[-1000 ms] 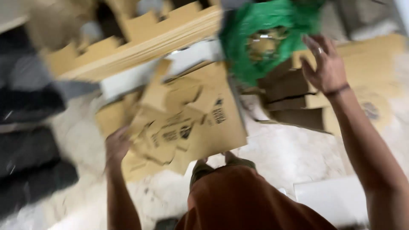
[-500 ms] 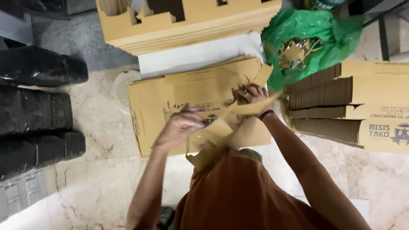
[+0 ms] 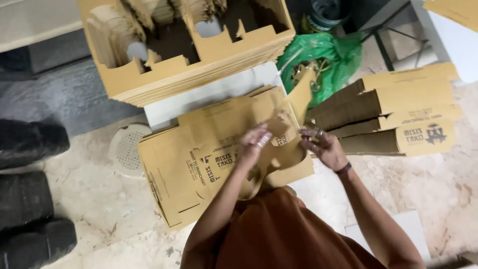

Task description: The person assembles flat cardboard boxes by folding along pre-cut lines and tucking flaps into slots. They repeatedly pick up a flat sheet, fold the sides, and secure the structure, then place the finished box aside and repeat the process with the next sheet.

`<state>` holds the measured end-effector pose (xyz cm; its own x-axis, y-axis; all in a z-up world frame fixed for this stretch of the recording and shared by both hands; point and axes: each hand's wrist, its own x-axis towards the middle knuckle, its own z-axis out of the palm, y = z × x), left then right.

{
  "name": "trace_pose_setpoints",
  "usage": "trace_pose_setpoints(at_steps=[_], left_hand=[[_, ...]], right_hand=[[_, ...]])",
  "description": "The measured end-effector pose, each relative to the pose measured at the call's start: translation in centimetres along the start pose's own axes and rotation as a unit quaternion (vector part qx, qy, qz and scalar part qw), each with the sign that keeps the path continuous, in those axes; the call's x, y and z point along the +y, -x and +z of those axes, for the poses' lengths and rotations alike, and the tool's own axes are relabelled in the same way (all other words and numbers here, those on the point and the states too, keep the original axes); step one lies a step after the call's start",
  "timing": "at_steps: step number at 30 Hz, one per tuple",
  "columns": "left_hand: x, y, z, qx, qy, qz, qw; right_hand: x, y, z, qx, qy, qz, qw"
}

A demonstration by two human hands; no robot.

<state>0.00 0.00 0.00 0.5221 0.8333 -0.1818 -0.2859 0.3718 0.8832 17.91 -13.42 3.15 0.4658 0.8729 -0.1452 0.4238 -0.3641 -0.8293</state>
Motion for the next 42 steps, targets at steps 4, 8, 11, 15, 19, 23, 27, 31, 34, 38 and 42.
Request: trace_pose_setpoints(at_steps=[4,8,11,15,19,23,27,31,34,38,42], left_hand=[[6.3,3.6,5.3,-0.267,-0.055,-0.133,0.953],[6.4,5.8,3.6,-0.432,-0.273,-0.14,0.848],[-5.5,5.6,-1.2,-0.454,0.215,-0.222,0.836],[-0.8,3.2,-2.1,-0.396,-0.062,-0.11,0.91],[5.1,3.3,-0.1,-0.322,-0.025,-0.076,0.943],[0.6,2.0,0.2,-0.094,0.16,0.024,0.982],[-6.2,2.0,-3.7,-0.145,0.241,0.227,0.933],[-2.2,3.4,-7.3,-0.328,0.248,0.095,0.907],[3.3,4.2,-9.8,-0.342,-0.002,0.109,0.933],[1.4,4.1,-13.6,-0.193,-0.221,-0.107,0.95],[-10.1,5.5,-10.0,-0.084,0.149,-0.245,0.954]], right_hand=[[0.2,5.2,4.3,0.133,-0.41,0.07,0.9],[-2.0,9.9,4.9,0.116,-0.565,0.138,0.805],[-4.9,13.6,-2.2,-0.105,-0.467,0.17,0.862],[-9.3,12.6,-9.1,-0.266,-0.059,0.108,0.956],[-8.3,8.1,-5.6,-0.004,-0.103,-0.016,0.995],[-7.4,4.5,5.7,-0.119,-0.121,0.034,0.985],[-1.2,3.9,10.9,-0.212,-0.152,0.105,0.96],[1.9,3.8,10.3,-0.267,-0.462,0.263,0.804],[-5.7,3.3,8.2,-0.184,-0.246,0.102,0.946],[8.8,-1.2,6.7,-0.054,0.059,-0.161,0.984],[10.3,-5.7,4.7,0.029,-0.302,-0.051,0.952]])
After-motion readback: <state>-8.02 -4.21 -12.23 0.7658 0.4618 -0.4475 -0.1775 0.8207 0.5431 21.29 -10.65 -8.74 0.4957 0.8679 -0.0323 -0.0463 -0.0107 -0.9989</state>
